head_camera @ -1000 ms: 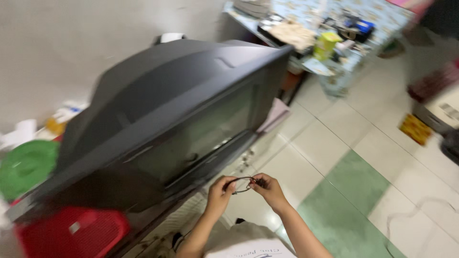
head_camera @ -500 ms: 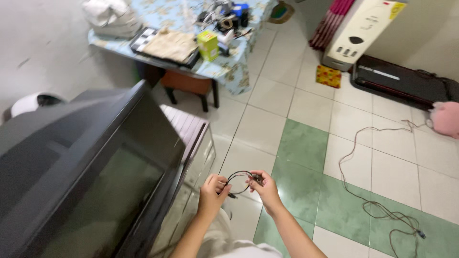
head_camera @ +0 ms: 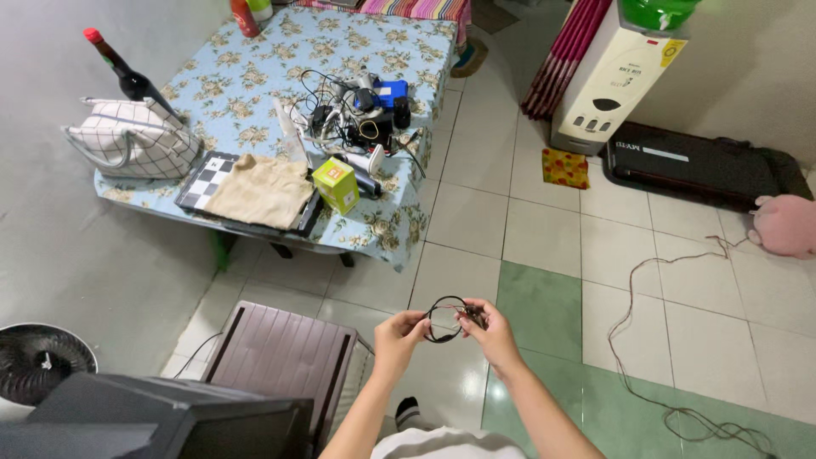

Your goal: The person picks up a game console and several accessories from a red basket and places them on a table.

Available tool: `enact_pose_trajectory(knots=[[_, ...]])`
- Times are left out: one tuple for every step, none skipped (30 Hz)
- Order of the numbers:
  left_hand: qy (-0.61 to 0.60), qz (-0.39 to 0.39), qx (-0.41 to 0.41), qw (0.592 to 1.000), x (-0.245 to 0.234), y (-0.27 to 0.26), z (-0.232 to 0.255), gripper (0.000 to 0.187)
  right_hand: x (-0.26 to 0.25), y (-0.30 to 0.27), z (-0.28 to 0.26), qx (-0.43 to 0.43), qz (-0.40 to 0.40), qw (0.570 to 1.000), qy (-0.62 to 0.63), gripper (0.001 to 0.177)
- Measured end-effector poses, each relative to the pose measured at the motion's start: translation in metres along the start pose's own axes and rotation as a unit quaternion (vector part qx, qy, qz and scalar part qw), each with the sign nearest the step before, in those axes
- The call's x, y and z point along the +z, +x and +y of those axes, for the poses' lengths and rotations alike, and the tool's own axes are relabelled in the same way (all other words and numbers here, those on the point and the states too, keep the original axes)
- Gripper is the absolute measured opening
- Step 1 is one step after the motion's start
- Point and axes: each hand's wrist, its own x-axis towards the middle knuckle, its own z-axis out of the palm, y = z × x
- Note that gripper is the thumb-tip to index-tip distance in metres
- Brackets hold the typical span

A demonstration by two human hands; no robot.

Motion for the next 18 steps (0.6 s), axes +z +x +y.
enact_pose_trajectory(knots=[[-0.087, -0.033, -0.07, 0.993, 0.002, 0.013, -0.004, 0.019, 0.001, 0.012, -0.003, 0.003, -0.001, 1.0, 0.001, 0.038], [-0.086, -0.032, -0.073, 0.993, 0.003, 0.025, -0.008, 0.019, 0.0, 0.024, -0.005, 0.007, 0.002, 1.0, 0.008, 0.038], [-0.141, -0.063, -0.078, 0.985, 0.004, 0.04, -0.009, 0.022, 0.001, 0.039, -0.008, 0.008, 0.004, 1.0, 0.015, 0.038], [-0.196, -0.095, -0.082, 0.973, 0.004, 0.054, -0.009, 0.026, 0.003, 0.049, -0.007, 0.009, 0.001, 1.0, 0.015, 0.038], [-0.197, -0.09, -0.079, 0.973, 0.004, 0.068, -0.006, 0.026, 0.005, 0.06, -0.006, 0.012, -0.003, 1.0, 0.026, 0.038], [-0.223, -0.089, -0.106, 0.965, 0.003, 0.078, -0.003, 0.029, 0.007, 0.075, -0.006, 0.014, -0.008, 0.999, 0.038, 0.038], [-0.25, -0.085, -0.136, 0.955, 0.004, 0.087, 0.0, 0.033, 0.007, 0.091, -0.004, 0.016, -0.014, 0.999, 0.034, 0.038], [-0.253, -0.078, -0.135, 0.955, 0.004, 0.1, 0.002, 0.033, 0.009, 0.107, -0.002, 0.019, -0.014, 0.999, 0.037, 0.036], [-0.24, -0.075, -0.123, 0.96, 0.003, 0.114, 0.005, 0.033, 0.012, 0.123, 0.0, 0.023, -0.017, 0.999, 0.04, 0.034], [-0.227, -0.072, -0.111, 0.965, 0.002, 0.128, 0.007, 0.034, 0.015, 0.14, 0.001, 0.025, -0.026, 0.999, 0.036, 0.034], [-0.23, -0.059, -0.108, 0.965, 0.003, 0.143, 0.01, 0.034, 0.019, 0.161, 0.0, 0.024, -0.032, 0.999, 0.032, 0.034], [-0.234, -0.062, -0.105, 0.965, 0.004, 0.157, 0.011, 0.033, 0.022, 0.182, -0.002, 0.023, -0.039, 0.999, 0.028, 0.035], [-0.237, -0.063, -0.1, 0.964, 0.002, 0.173, 0.012, 0.033, 0.027, 0.205, -0.004, 0.023, -0.054, 0.998, 0.025, 0.035], [-0.238, -0.049, -0.096, 0.965, 0.0, 0.19, 0.013, 0.033, 0.033, 0.228, -0.007, 0.015, -0.07, 0.997, 0.027, 0.034], [-0.231, -0.032, -0.083, 0.969, 0.0, 0.206, 0.014, 0.031, 0.036, 0.248, -0.011, 0.011, -0.087, 0.996, 0.028, 0.033], [-0.224, -0.015, -0.071, 0.972, -0.001, 0.222, 0.014, 0.029, 0.04, 0.27, -0.015, 0.013, -0.102, 0.994, 0.025, 0.033], [-0.226, -0.002, -0.067, 0.972, -0.002, 0.241, 0.014, 0.029, 0.044, 0.293, -0.021, 0.012, -0.119, 0.992, 0.032, 0.033], [-0.225, 0.009, -0.047, 0.973, -0.005, 0.26, 0.014, 0.027, 0.048, 0.317, -0.027, 0.012, -0.136, 0.99, 0.039, 0.034]])
